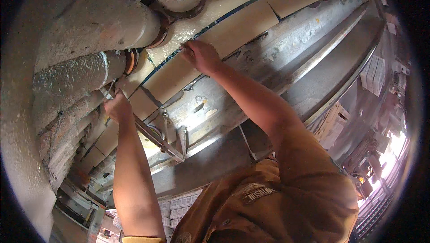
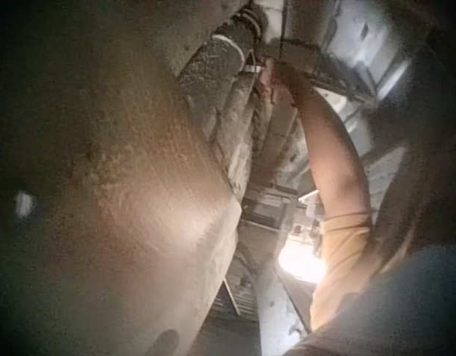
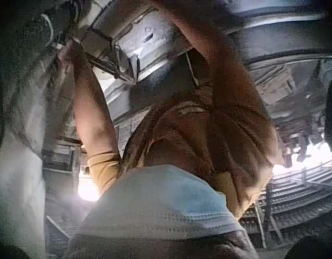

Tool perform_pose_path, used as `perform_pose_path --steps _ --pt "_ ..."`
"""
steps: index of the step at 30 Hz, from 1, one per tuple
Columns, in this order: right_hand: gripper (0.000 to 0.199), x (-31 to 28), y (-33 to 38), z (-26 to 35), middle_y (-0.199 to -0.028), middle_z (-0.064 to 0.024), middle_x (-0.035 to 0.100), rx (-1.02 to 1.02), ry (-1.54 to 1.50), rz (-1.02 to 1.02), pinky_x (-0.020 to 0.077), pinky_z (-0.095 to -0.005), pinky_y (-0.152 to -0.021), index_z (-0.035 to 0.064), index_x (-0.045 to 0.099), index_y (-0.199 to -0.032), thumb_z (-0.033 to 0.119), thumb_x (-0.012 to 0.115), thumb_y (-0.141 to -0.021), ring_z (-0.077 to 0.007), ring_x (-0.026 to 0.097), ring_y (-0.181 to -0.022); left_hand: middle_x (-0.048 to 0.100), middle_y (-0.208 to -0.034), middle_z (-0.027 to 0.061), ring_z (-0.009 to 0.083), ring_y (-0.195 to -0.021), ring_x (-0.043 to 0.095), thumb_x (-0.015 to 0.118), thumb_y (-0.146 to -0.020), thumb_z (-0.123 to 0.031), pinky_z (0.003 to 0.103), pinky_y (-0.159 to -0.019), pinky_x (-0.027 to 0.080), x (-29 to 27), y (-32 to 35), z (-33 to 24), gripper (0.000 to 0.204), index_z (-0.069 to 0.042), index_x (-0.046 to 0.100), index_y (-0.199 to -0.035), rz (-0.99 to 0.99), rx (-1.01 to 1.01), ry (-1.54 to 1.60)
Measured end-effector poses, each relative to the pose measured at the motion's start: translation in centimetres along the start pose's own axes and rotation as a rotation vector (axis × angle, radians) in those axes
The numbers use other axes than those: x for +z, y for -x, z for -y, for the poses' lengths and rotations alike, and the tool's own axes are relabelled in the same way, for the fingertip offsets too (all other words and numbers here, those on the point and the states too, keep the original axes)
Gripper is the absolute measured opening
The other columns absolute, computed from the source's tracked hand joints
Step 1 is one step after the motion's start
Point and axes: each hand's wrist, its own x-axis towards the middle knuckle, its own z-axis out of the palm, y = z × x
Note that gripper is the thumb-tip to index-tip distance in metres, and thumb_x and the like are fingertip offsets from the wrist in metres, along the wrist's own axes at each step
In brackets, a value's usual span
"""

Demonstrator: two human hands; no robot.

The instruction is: The person uses a wrench to tighten bolts on a large industrial machine with cylindrical components. They repeatedly reach into the machine, adjust fasteners, and reposition their hands to access different sections.

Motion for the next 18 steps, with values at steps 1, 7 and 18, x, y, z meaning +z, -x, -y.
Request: perform_pose_path --steps 1,7,18 --pt "0.022 0.3 1.1 -0.5 -0.092 -0.0138 0.063 -0.032 0.016 0.022 0.0491 -0.0431 -0.074 0.0066 0.061 -0.097 0.025 0.057 -0.086 -0.0327 0.06 -0.087 0.066 -0.086 0.0217 0.0388 -0.085 0.063 0.063 -0.074 -0.035 0.045 -0.074 0.047 0.2 -0.3 0.2 0.04 0.001 0.063 -0.09 -0.017 0.015 -0.01" --pt "0.022 1.4 5.0 -0.9 -0.089 -0.0113 0.064 -0.274 0.145 0.153 0.0512 -0.0432 -0.073 0.0104 0.062 -0.098 0.023 0.06 -0.08 -0.0322 0.062 -0.085 0.066 -0.086 0.0207 0.0385 -0.087 0.062 0.062 -0.073 -0.036 0.045 -0.077 0.046 -0.6 0.6 -0.7 0.039 -0.001 0.065 -0.088 0.01 -0.035 -0.026" --pt "0.028 -0.1 8.4 -1.6 -0.091 -0.0117 0.063 -0.293 0.376 0.332 0.0525 -0.0421 -0.07 0.01 0.059 -0.104 0.023 0.062 -0.079 -0.029 0.063 -0.084 0.066 -0.097 0.0194 0.0353 -0.095 0.061 0.063 -0.074 -0.036 0.041 -0.081 0.045 -0.2 0.1 -0.8 0.041 -0.002 0.064 -0.098 0.068 -0.084 -0.016"
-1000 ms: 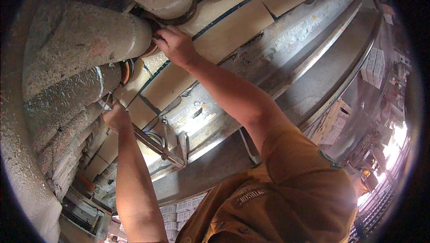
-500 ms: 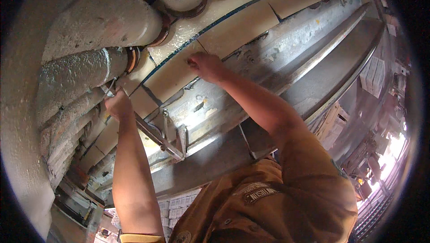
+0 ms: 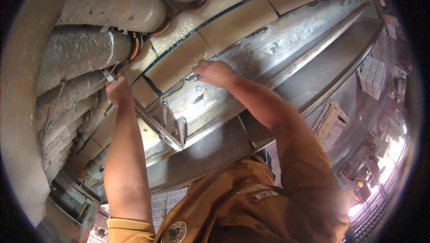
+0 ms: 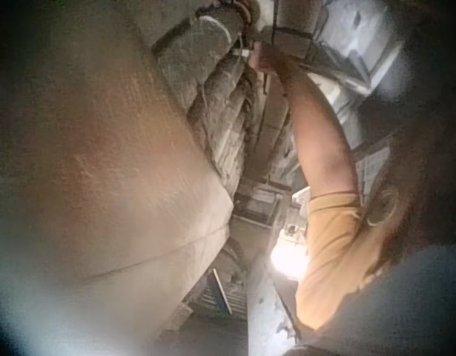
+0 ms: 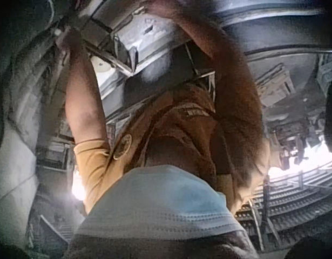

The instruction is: The person uses a wrench to tighten bolts on a large industrial machine with cylindrical components. They repeatedly reach into the machine, adjust fasteners, and reposition their hands to access different sections.

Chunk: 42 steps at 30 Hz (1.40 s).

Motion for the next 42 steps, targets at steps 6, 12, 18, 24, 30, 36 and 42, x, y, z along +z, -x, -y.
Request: perform_pose_path --steps 6,12,18,24,30,36,42 --pt "0.029 -8.8 6.6 -2.3 -0.101 -0.0134 0.063 0.204 -0.154 -0.372 0.0499 -0.0375 -0.078 0.0053 0.062 -0.101 0.028 0.063 -0.083 -0.0308 0.062 -0.089 0.067 -0.096 0.0168 0.033 -0.095 0.062 0.063 -0.074 -0.037 0.039 -0.082 0.045 -0.3 0.5 0.1 0.041 -0.002 0.064 -0.095 0.007 0.069 0.024" --pt "0.025 -18.3 21.3 -6.1 -0.1 -0.0135 0.063 0.676 0.208 -0.673 0.0474 -0.0376 -0.08 0.0071 0.062 -0.106 0.021 0.055 -0.087 -0.0311 0.06 -0.092 0.068 -0.093 0.0156 0.0321 -0.088 0.064 0.064 -0.074 -0.035 0.038 -0.079 0.047 0.7 -1.2 1.3 0.037 -0.004 0.065 -0.095 0.05 0.042 0.144" --pt "0.024 -16.8 20.6 -4.7 -0.093 -0.0129 0.065 0.692 -0.13 -0.982 0.0459 -0.0274 -0.078 0.005 0.062 -0.11 0.019 0.054 -0.092 -0.0202 0.06 -0.084 0.065 -0.092 0.0215 0.0347 -0.088 0.063 0.067 -0.071 -0.035 0.038 -0.076 0.048 1.9 -1.6 1.7 0.055 0.003 0.052 -0.108 0.096 0.102 0.308" --pt "0.024 -16.1 25.4 -2.5 -0.094 -0.0081 0.064 0.675 0.106 -0.921 0.046 -0.0263 -0.078 0.0083 0.064 -0.11 0.008 0.054 -0.089 -0.0163 0.06 -0.085 0.058 -0.107 0.0263 0.0381 -0.101 0.056 0.066 -0.071 -0.037 0.039 -0.086 0.044 3.2 -7.2 5.9 0.06 0.006 0.05 -0.109 0.041 0.297 0.146" --pt "0.025 -16.5 26.0 -3.0 -0.1 -0.0081 0.065 0.693 0.057 -0.969 0.0457 -0.0293 -0.083 0.0095 0.064 -0.111 0.011 0.052 -0.089 -0.0207 0.061 -0.09 0.05 -0.112 0.0208 0.0369 -0.106 0.049 0.069 -0.075 -0.029 0.042 -0.09 0.039 1.1 -0.5 4.0 0.053 0.001 0.05 -0.115 -0.282 0.586 0.092" --pt "0.024 -16.5 25.9 -2.8 -0.099 -0.0089 0.065 0.734 0.097 -0.858 0.0466 -0.0315 -0.081 0.0107 0.063 -0.11 0.016 0.054 -0.088 -0.0239 0.061 -0.091 0.056 -0.113 0.0153 0.0242 -0.104 0.055 0.057 -0.088 -0.034 0.031 -0.09 0.04 2.6 11.8 -3.4 0.047 0.001 0.049 -0.118 0.491 0.678 0.513" --pt "0.023 -17.1 25.4 -3.1 -0.097 -0.0071 0.065 0.748 0.173 -0.831 0.0477 -0.0327 -0.08 0.0117 0.063 -0.107 0.019 0.056 -0.087 -0.0243 0.061 -0.091 0.06 -0.092 0.0097 0.0216 -0.075 0.054 0.057 -0.089 -0.031 0.038 -0.067 0.048 11.8 5.2 -8.9 0.031 -0.004 0.058 -0.103 1.173 -0.131 1.542"
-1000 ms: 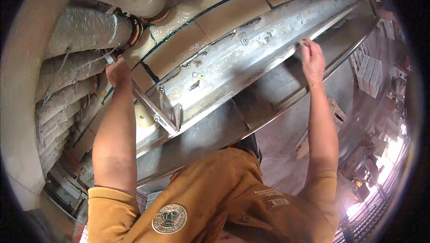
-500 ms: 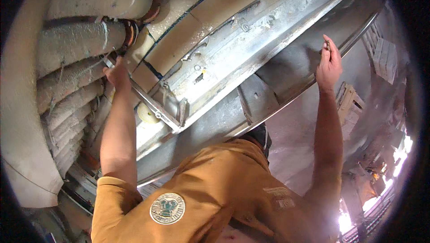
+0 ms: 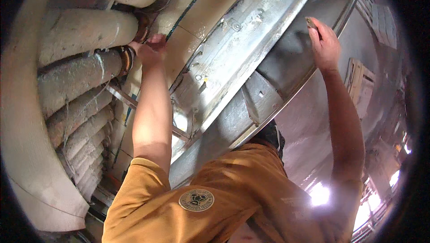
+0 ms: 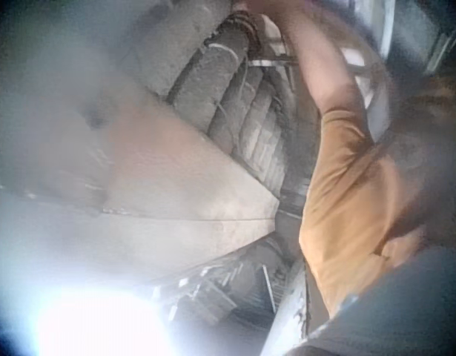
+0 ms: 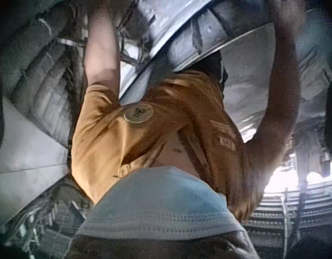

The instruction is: The person uses a wrench to tighten bolts on a large industrial machine with cylindrical components. They repeatedly reach into the machine, adjust fasteners, and reposition their hands to access different sections.

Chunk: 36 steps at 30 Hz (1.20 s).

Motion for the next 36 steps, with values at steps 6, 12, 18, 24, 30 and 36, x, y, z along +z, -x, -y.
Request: perform_pose_path --steps 6,12,18,24,30,36 --pt "0.022 0.5 0.1 -0.3 -0.094 -0.0068 0.065 0.018 0.02 -0.016 0.0479 -0.0321 -0.078 0.0104 0.064 -0.104 0.019 0.056 -0.085 -0.0237 0.062 -0.089 0.061 -0.105 0.0137 0.0292 -0.097 0.057 0.054 -0.089 -0.029 0.049 -0.08 0.052 0.3 -6.4 -1.1 0.033 -0.006 0.058 -0.112 -0.493 -0.001 0.33" --pt "0.021 0.8 -0.1 -0.6 -0.093 -0.0076 0.066 0.031 0.024 0.039 0.0479 -0.0318 -0.078 0.0096 0.065 -0.102 0.017 0.056 -0.084 -0.0234 0.062 -0.088 0.058 -0.111 0.0152 0.0323 -0.094 0.058 0.051 -0.09 -0.026 0.048 -0.075 0.055 -3.9 -9.5 -2.5 0.033 -0.004 0.057 -0.114 -0.374 -0.013 0.32" --pt "0.022 0.3 -0.1 -0.1 -0.094 -0.0077 0.065 0.088 0.077 0.091 0.047 -0.0326 -0.079 0.0097 0.064 -0.103 0.017 0.056 -0.084 -0.0243 0.061 -0.089 0.058 -0.107 0.0154 0.0301 -0.089 0.057 0.05 -0.09 -0.021 0.043 -0.074 0.055 -2.0 -6.3 -3.0 0.03 -0.001 0.055 -0.112 -0.379 0.003 -0.012" --pt "0.021 0.5 -0.1 -0.4 -0.09 -0.0076 0.064 0.055 0.065 0.091 0.0471 -0.0331 -0.077 0.0096 0.064 -0.102 0.018 0.057 -0.084 -0.0247 0.061 -0.086 0.06 -0.101 0.0137 0.0279 -0.084 0.06 0.048 -0.092 -0.038 0.039 -0.074 0.055 -1.6 -4.6 -1.4 0.044 0.003 0.051 -0.107 -0.437 -0.045 0.017" --pt "0.019 0.4 -0.2 -0.3 -0.086 -0.0064 0.064 0.025 0.06 0.055 0.0481 -0.0321 -0.072 0.0103 0.066 -0.099 0.017 0.06 -0.082 -0.0227 0.062 -0.081 0.061 -0.095 0.0153 0.0235 -0.079 0.061 0.037 -0.099 -0.034 0.031 -0.07 0.056 -5.8 -2.6 -1.2 0.04 0.004 0.045 -0.109 0.043 -0.105 0.011" --pt "0.019 0.6 0.0 -0.2 -0.088 -0.0055 0.065 0.041 0.068 0.035 0.0487 -0.0307 -0.073 0.0106 0.066 -0.099 0.016 0.061 -0.081 -0.0209 0.062 -0.082 0.062 -0.096 0.0134 0.0216 -0.081 0.064 0.041 -0.098 -0.02 0.03 -0.069 0.058 -2.5 -1.8 -1.2 0.024 0.002 0.049 -0.105 -0.275 0.054 -0.228"
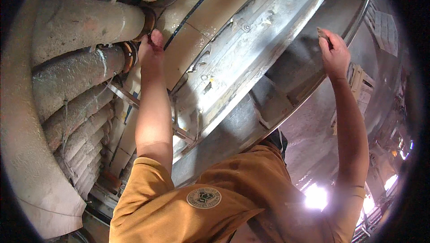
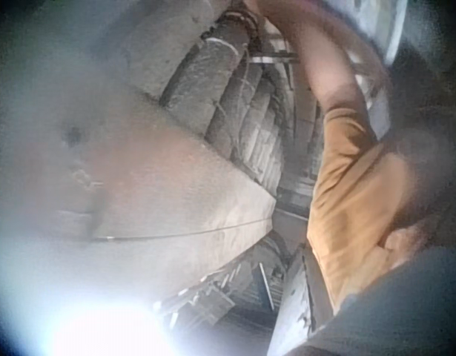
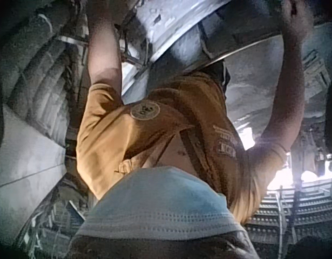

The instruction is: The person uses a wrench to tighten bolts on a large industrial machine with cylindrical components. They repeatedly reach into the machine, adjust fasteners, and reposition their hands to access different sections.

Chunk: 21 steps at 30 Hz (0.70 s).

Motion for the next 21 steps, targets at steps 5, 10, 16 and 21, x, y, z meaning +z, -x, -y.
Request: perform_pose_path --steps 5,10,16,21 --pt "0.019 -0.4 0.0 0.0 -0.088 -0.0057 0.065 0.01 0.011 0.02 0.0487 -0.0303 -0.073 0.0099 0.066 -0.098 0.017 0.061 -0.081 -0.0209 0.062 -0.081 0.063 -0.091 0.0092 0.0196 -0.079 0.064 0.042 -0.098 -0.019 0.031 -0.066 0.057 0.9 0.2 -0.3 0.023 -0.001 0.054 -0.103 -0.016 -0.093 0.127" --pt "0.019 -0.3 -0.1 0.3 -0.085 -0.0058 0.065 0.027 -0.008 0.024 0.0485 -0.03 -0.072 0.0098 0.067 -0.097 0.018 0.062 -0.081 -0.0207 0.062 -0.079 0.062 -0.09 0.0098 0.0185 -0.076 0.064 0.049 -0.093 -0.009 0.028 -0.065 0.057 -1.5 -1.2 -0.4 0.012 0.0 0.056 -0.096 0.204 -0.117 0.105" --pt "0.019 -0.3 0.1 0.1 -0.083 -0.006 0.064 0.028 0.018 0.008 0.0486 -0.0309 -0.07 0.0099 0.066 -0.096 0.018 0.062 -0.08 -0.0218 0.062 -0.076 0.062 -0.079 0.0073 0.012 -0.062 0.057 0.056 -0.088 -0.006 0.025 -0.055 0.047 -1.8 7.3 4.0 0.008 0.001 0.058 -0.091 0.227 -0.092 -0.536" --pt "0.018 -0.1 -0.1 0.2 -0.083 -0.0061 0.065 -0.025 -0.001 -0.026 0.0489 -0.0321 -0.069 0.0092 0.066 -0.095 0.018 0.062 -0.08 -0.0233 0.062 -0.076 0.063 -0.085 0.0103 0.0149 -0.074 0.061 0.056 -0.091 -0.009 0.028 -0.067 0.053 -3.3 11.3 8.0 0.016 0.003 0.057 -0.1 0.275 -0.142 -0.781"
